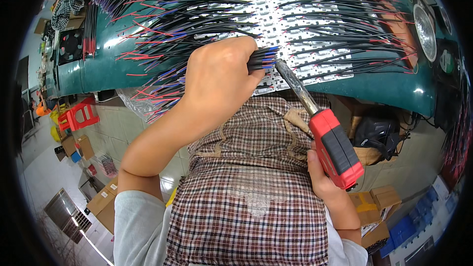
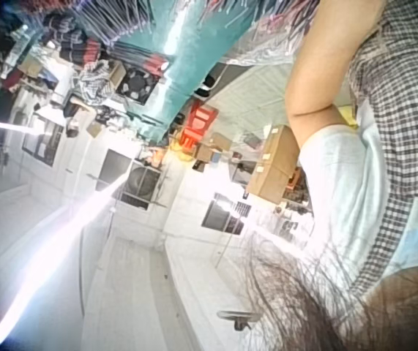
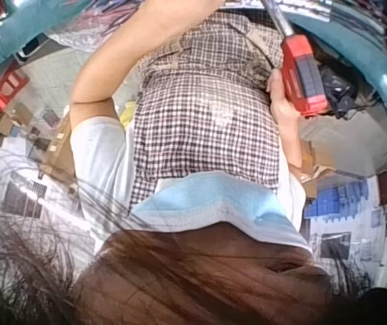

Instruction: The person holds bundles of wires connected to circuit board strips by hand and applies a handheld soldering tool across the wire ends.

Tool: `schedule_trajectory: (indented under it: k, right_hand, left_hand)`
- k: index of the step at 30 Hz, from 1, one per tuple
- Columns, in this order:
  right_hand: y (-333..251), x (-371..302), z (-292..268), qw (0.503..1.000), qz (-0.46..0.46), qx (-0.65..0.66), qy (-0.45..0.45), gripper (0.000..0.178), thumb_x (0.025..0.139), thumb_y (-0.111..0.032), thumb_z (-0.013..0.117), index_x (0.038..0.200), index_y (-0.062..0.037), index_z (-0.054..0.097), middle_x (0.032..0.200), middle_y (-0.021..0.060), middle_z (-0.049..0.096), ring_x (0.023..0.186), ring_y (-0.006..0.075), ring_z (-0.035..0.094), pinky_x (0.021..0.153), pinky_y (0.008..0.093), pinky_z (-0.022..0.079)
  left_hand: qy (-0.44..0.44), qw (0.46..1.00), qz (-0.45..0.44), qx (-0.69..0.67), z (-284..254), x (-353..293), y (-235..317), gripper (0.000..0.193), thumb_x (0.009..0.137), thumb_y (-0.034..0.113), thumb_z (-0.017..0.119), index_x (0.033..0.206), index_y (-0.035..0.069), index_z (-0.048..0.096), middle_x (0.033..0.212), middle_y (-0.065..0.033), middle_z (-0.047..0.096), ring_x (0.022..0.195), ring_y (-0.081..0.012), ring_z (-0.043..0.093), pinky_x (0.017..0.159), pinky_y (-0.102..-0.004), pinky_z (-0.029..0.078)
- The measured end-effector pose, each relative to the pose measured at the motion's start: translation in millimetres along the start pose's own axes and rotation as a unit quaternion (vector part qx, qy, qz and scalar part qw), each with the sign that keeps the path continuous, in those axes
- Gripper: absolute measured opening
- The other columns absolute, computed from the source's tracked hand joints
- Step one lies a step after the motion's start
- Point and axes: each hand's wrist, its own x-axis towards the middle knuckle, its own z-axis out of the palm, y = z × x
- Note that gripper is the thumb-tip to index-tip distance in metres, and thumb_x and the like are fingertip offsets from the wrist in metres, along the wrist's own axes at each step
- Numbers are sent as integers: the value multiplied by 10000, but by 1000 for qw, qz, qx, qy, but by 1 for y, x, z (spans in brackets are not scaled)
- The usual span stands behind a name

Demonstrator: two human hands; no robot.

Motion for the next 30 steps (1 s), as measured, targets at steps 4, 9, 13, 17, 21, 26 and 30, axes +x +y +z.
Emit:
schedule_trajectory:
  k: [4,9,13,17,21,26,30]
  right_hand:
    - [-6,4,0,1000,7,3,-11,194,963,-39,547,1141,33,518,706,20,498,498,56,422,470,220,372]
    - [-11,1,-4,995,97,-3,-19,266,895,-82,669,1140,14,629,1008,130,662,883,230,645,766,348,512]
    - [-11,2,-2,997,81,-14,-6,265,894,-86,670,1136,14,630,992,135,661,870,236,644,758,349,511]
    - [-8,3,-3,998,-23,-60,-18,212,957,-34,543,1158,31,521,738,19,510,521,61,450,479,222,391]
    - [-2,-3,-7,999,-6,-44,-16,193,962,-81,558,1119,28,532,722,20,509,514,63,439,487,224,384]
    - [-8,-1,-1,999,-8,-39,8,150,962,-87,564,1068,18,539,671,14,498,501,62,429,486,224,379]
    - [-9,-1,-3,999,16,-29,-6,139,963,-80,561,1062,17,544,659,12,502,493,58,426,477,219,372]
  left_hand:
    - [0,1000,-1,-3,2,0,0,243,684,110,781,717,31,553,696,-127,615,676,-321,635,599,-417,504]
    - [6,1000,11,2,3,0,-1,239,675,98,774,713,34,547,689,-123,609,666,-318,630,596,-416,502]
    - [1,1000,12,3,3,1,0,235,676,98,772,714,33,549,693,-123,610,673,-320,631,601,-417,502]
    - [-7,1000,12,5,3,2,-1,233,679,105,769,715,32,551,699,-127,612,682,-324,632,611,-424,502]
    - [-15,1000,9,11,1,4,-1,226,687,113,764,720,28,558,708,-133,615,691,-328,635,618,-428,503]
    - [-20,1000,5,-9,-2,8,-5,207,723,141,751,745,2,599,695,-161,632,676,-352,637,628,-434,507]
    - [-53,998,-4,-36,-7,13,-11,223,766,178,732,755,-18,626,675,-185,636,666,-375,636,633,-443,505]
